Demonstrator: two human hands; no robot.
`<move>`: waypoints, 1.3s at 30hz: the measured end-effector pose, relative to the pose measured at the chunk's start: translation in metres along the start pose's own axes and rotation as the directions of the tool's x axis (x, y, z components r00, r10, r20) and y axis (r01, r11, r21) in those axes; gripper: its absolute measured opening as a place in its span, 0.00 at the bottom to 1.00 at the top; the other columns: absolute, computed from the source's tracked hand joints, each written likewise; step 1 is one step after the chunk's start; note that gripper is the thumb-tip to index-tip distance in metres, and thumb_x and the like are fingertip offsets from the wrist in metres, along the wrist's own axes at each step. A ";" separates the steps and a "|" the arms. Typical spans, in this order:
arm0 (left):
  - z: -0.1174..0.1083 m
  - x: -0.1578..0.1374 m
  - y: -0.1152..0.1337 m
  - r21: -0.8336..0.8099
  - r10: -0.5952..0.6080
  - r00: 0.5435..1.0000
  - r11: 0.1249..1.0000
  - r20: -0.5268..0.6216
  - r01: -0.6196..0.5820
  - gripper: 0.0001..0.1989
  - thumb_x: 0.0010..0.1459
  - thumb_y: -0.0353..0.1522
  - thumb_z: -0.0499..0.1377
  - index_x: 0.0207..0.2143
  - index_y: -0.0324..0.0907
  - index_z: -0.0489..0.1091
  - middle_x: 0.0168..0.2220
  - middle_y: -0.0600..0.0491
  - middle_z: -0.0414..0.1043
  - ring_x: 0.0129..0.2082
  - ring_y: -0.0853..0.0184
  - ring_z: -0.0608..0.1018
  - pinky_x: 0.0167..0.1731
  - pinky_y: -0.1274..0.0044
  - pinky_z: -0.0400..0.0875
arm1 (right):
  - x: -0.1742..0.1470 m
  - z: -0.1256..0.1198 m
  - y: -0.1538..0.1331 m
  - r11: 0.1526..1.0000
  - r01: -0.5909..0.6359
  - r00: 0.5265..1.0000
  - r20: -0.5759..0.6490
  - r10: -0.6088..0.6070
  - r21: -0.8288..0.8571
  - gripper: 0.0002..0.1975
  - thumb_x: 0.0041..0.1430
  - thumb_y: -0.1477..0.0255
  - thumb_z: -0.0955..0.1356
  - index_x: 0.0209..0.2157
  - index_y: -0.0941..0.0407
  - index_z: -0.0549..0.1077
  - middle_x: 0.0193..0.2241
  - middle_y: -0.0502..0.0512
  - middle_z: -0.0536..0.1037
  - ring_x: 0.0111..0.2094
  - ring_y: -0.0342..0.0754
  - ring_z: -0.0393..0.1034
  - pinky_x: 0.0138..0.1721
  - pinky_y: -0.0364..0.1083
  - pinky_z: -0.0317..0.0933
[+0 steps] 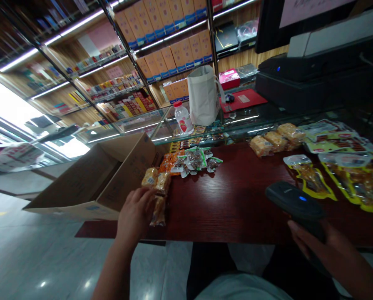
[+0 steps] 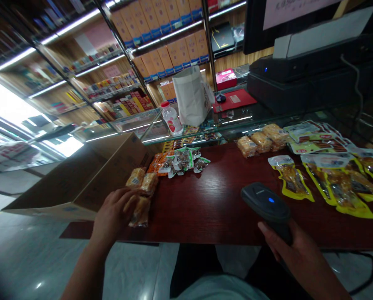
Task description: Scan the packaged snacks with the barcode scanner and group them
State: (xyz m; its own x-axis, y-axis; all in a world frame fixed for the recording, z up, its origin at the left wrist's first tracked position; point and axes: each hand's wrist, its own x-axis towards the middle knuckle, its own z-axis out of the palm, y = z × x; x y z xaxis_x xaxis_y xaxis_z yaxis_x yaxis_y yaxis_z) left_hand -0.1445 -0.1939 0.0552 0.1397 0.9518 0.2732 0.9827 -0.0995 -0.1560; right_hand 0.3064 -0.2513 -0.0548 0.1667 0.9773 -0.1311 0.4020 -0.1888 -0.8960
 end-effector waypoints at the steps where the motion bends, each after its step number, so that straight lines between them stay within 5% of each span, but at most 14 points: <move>1: 0.002 -0.005 0.003 0.001 0.076 0.997 0.997 0.007 -0.076 0.16 0.64 0.36 0.53 0.49 0.46 0.76 0.49 0.46 0.74 0.49 0.56 0.73 0.48 0.68 0.67 | 0.001 -0.001 0.002 1.000 -0.012 0.999 0.040 0.012 -0.011 0.25 0.53 0.46 0.68 0.17 0.52 0.69 0.13 0.51 0.72 0.18 0.47 0.69 0.22 0.43 0.66; 3: 0.007 -0.013 0.008 0.038 0.121 0.991 0.992 0.054 -0.123 0.14 0.62 0.36 0.55 0.47 0.48 0.77 0.49 0.47 0.74 0.50 0.53 0.72 0.46 0.66 0.68 | 0.004 -0.002 0.006 0.999 -0.029 0.990 0.138 0.034 -0.037 0.26 0.55 0.45 0.66 0.17 0.52 0.68 0.15 0.51 0.72 0.19 0.48 0.70 0.24 0.43 0.67; 7: 0.016 -0.022 0.008 0.113 0.014 0.998 0.993 0.054 -0.020 0.13 0.62 0.33 0.55 0.45 0.50 0.77 0.46 0.47 0.75 0.46 0.53 0.73 0.40 0.66 0.68 | 0.006 -0.003 0.005 0.998 -0.035 0.994 0.105 0.039 -0.042 0.26 0.54 0.44 0.66 0.18 0.51 0.67 0.14 0.51 0.71 0.19 0.48 0.69 0.24 0.44 0.66; 12: 0.019 0.003 0.030 -0.147 0.051 0.978 0.986 -0.205 -0.082 0.13 0.63 0.40 0.56 0.42 0.46 0.77 0.46 0.45 0.73 0.45 0.54 0.74 0.46 0.62 0.69 | 0.001 0.002 -0.021 0.991 -0.032 0.999 -0.007 0.033 0.127 0.20 0.59 0.52 0.66 0.22 0.51 0.66 0.13 0.47 0.68 0.17 0.45 0.65 0.22 0.43 0.62; 17: 0.040 0.081 0.124 -0.584 0.242 0.935 0.732 -0.260 -0.352 0.12 0.64 0.38 0.55 0.42 0.45 0.76 0.45 0.48 0.74 0.47 0.61 0.76 0.49 0.68 0.72 | 0.007 0.003 -0.036 0.956 -0.040 0.992 -0.101 0.072 0.292 0.19 0.58 0.52 0.68 0.29 0.54 0.68 0.15 0.44 0.67 0.16 0.42 0.62 0.21 0.42 0.58; 21: 0.067 0.165 0.215 -0.708 0.415 0.880 0.548 -0.233 -0.446 0.16 0.61 0.36 0.58 0.50 0.42 0.73 0.51 0.45 0.74 0.54 0.59 0.74 0.56 0.66 0.68 | 0.006 -0.001 -0.032 0.934 -0.033 0.989 -0.124 0.082 0.355 0.22 0.57 0.49 0.68 0.31 0.55 0.69 0.14 0.43 0.66 0.16 0.42 0.60 0.20 0.41 0.57; 25: 0.082 0.237 0.280 -0.696 0.333 0.932 0.636 -0.144 -0.335 0.40 0.51 0.39 0.68 0.62 0.32 0.60 0.63 0.32 0.61 0.65 0.49 0.63 0.63 0.62 0.57 | 0.001 -0.005 -0.025 0.934 -0.059 0.987 -0.119 0.107 0.352 0.23 0.57 0.48 0.67 0.28 0.55 0.69 0.14 0.43 0.66 0.17 0.42 0.60 0.21 0.42 0.57; 28: 0.083 0.262 0.307 -0.644 0.345 0.939 0.714 -0.016 -0.274 0.49 0.45 0.43 0.71 0.64 0.32 0.55 0.63 0.30 0.60 0.64 0.44 0.63 0.61 0.58 0.56 | -0.002 -0.010 -0.023 0.926 -0.089 0.982 -0.122 0.143 0.367 0.22 0.57 0.49 0.68 0.26 0.54 0.69 0.14 0.44 0.66 0.17 0.42 0.61 0.22 0.41 0.57; 33: 0.078 0.251 0.313 -0.603 0.268 0.961 0.757 -0.063 -0.250 0.45 0.48 0.40 0.68 0.64 0.31 0.55 0.57 0.32 0.67 0.59 0.45 0.68 0.60 0.59 0.57 | 0.002 -0.013 -0.022 0.909 -0.075 0.982 -0.129 0.139 0.409 0.21 0.56 0.49 0.69 0.27 0.53 0.69 0.14 0.44 0.67 0.17 0.42 0.61 0.21 0.42 0.58; 39: 0.053 0.168 0.287 -0.750 0.254 0.943 0.575 -0.216 -0.327 0.50 0.47 0.41 0.68 0.68 0.40 0.47 0.54 0.42 0.62 0.55 0.52 0.70 0.56 0.62 0.65 | 0.019 -0.005 -0.032 0.837 -0.035 0.955 -0.230 0.190 0.547 0.25 0.53 0.49 0.71 0.41 0.56 0.70 0.15 0.43 0.70 0.15 0.42 0.60 0.18 0.41 0.56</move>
State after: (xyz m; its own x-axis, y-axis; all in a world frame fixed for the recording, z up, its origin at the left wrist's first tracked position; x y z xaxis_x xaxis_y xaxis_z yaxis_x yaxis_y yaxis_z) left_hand 0.1541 -0.0475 0.0057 0.4075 0.8092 0.4233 0.6104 -0.5861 0.5328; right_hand 0.3018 -0.2270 -0.0264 0.4423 0.8747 -0.1980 -0.1619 -0.1393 -0.9769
